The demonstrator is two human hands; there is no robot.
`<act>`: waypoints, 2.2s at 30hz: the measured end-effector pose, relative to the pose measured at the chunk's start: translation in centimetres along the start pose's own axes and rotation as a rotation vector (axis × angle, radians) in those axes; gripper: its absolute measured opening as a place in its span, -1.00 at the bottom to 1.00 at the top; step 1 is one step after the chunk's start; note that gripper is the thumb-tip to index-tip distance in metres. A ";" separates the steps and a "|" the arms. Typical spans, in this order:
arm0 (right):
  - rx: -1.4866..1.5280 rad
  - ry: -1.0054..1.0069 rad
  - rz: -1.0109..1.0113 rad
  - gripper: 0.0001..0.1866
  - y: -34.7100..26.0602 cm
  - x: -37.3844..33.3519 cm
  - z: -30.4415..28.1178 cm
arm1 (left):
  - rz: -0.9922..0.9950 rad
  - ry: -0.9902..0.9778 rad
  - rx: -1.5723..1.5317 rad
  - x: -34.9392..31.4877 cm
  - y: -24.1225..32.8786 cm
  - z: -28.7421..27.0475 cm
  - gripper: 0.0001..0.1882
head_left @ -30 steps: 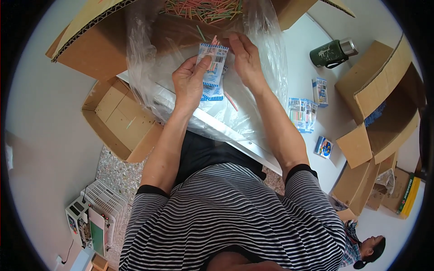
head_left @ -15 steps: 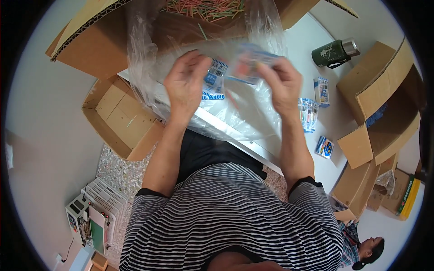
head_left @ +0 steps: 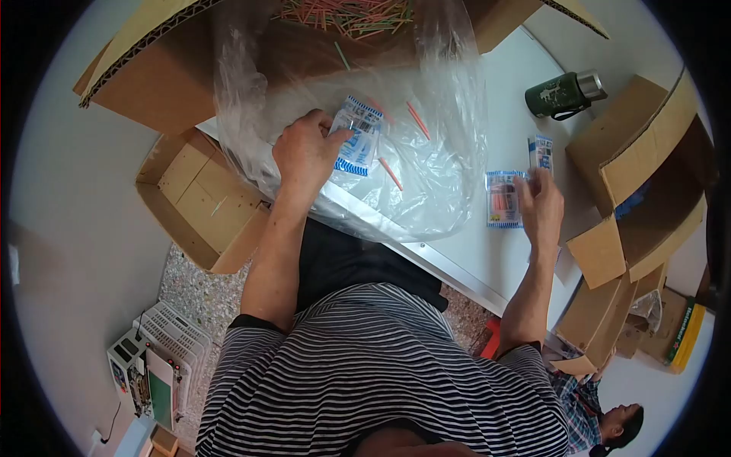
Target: Packaging small items and rubber bands into plastic bags and placing them into cardboard boxes.
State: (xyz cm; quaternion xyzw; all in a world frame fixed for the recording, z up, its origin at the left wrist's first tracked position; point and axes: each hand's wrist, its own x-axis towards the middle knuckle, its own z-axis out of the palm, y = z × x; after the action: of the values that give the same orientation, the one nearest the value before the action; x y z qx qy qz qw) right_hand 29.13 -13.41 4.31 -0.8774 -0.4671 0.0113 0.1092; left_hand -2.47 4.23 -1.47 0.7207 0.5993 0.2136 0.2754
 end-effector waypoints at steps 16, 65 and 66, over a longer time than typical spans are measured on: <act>1.646 -0.498 -0.941 -0.49 -24.0 25.5 11.2 | 0.118 0.297 -0.256 -0.8 -1.7 0.4 -0.78; 1.600 -1.730 0.069 -0.78 -18.5 6.1 9.0 | 0.017 -0.492 -1.199 5.3 3.4 0.9 -0.74; 1.526 -1.622 -0.009 -0.77 -18.7 6.0 8.7 | 0.014 -0.490 -1.199 5.3 3.2 0.9 -0.74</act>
State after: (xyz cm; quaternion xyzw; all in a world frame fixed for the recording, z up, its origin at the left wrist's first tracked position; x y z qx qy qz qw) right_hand 16.16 3.18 0.08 -0.3111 -0.2739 0.8651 0.2825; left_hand 1.52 8.92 -0.17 0.4738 0.2912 0.3421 0.7574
